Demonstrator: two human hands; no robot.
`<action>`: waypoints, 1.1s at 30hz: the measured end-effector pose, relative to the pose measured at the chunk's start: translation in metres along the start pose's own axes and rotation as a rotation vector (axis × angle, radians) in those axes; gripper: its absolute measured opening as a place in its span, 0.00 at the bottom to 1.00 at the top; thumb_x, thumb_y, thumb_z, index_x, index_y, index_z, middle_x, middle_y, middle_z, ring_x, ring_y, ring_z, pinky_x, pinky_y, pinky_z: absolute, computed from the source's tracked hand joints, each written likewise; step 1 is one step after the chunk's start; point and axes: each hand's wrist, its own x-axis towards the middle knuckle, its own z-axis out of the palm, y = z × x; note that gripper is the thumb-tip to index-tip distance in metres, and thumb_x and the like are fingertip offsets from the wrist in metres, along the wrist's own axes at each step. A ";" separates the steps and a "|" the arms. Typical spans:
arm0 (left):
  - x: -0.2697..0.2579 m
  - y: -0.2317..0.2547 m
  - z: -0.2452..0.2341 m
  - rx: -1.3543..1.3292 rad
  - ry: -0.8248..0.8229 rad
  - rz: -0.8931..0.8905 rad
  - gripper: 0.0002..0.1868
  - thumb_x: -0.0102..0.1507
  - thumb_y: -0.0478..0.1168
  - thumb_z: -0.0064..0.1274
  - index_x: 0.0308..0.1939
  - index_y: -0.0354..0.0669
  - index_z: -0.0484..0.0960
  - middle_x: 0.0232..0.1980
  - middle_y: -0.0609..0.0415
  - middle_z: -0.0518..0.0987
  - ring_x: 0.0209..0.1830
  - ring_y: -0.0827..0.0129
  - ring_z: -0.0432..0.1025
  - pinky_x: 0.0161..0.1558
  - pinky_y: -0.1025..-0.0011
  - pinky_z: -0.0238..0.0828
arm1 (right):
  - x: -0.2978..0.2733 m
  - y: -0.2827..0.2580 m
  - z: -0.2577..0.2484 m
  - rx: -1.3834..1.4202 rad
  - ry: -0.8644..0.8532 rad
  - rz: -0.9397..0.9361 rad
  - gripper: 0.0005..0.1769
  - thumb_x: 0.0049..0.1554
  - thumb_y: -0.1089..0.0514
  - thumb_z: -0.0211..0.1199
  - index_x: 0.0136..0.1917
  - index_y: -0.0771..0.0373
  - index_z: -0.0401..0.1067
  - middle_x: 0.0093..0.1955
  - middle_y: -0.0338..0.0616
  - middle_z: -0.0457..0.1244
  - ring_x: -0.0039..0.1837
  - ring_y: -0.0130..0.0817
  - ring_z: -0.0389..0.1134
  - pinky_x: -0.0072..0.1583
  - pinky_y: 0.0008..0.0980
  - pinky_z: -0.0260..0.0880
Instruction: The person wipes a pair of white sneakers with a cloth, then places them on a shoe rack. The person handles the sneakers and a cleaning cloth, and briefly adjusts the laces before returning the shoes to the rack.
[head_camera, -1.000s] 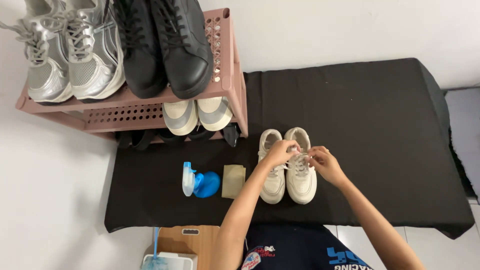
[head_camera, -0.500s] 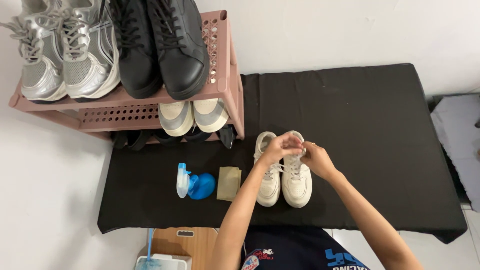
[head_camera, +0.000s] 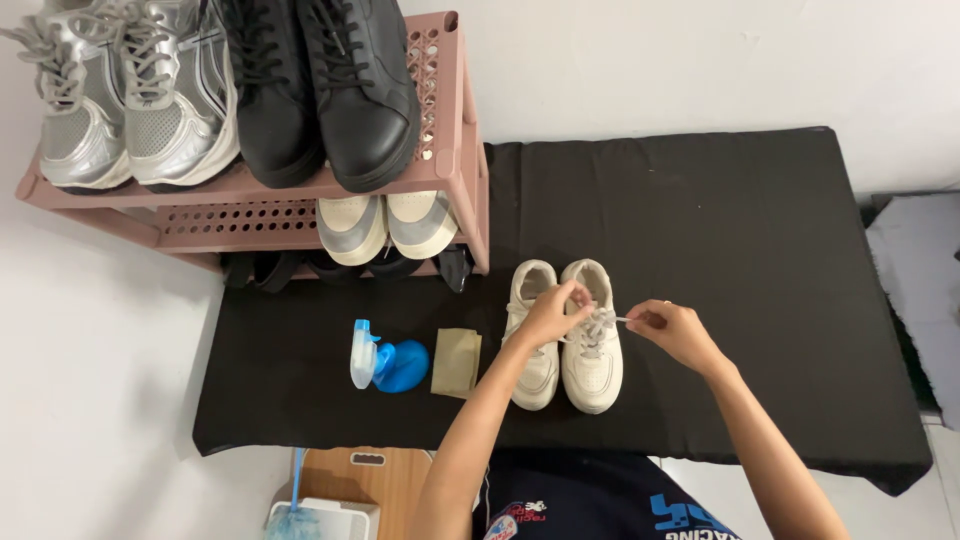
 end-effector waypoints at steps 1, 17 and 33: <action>0.002 0.003 0.003 0.160 0.022 0.090 0.17 0.57 0.53 0.65 0.46 0.52 0.83 0.50 0.54 0.84 0.56 0.59 0.77 0.58 0.57 0.71 | 0.000 -0.002 0.001 -0.005 -0.015 -0.006 0.13 0.54 0.53 0.70 0.52 0.57 0.80 0.46 0.42 0.73 0.46 0.33 0.74 0.52 0.35 0.75; -0.019 0.034 -0.023 0.408 0.230 0.120 0.04 0.59 0.38 0.63 0.37 0.44 0.87 0.35 0.54 0.83 0.40 0.61 0.77 0.46 0.64 0.72 | -0.003 -0.025 0.078 -0.144 0.324 -0.239 0.18 0.52 0.48 0.72 0.51 0.60 0.78 0.47 0.40 0.68 0.40 0.31 0.70 0.43 0.34 0.72; 0.006 -0.024 -0.008 -0.063 0.143 -0.085 0.09 0.62 0.40 0.62 0.44 0.41 0.84 0.42 0.56 0.85 0.44 0.72 0.78 0.47 0.70 0.75 | 0.019 0.005 0.072 0.104 0.318 -0.154 0.13 0.56 0.57 0.66 0.56 0.57 0.76 0.48 0.39 0.69 0.49 0.29 0.70 0.53 0.34 0.74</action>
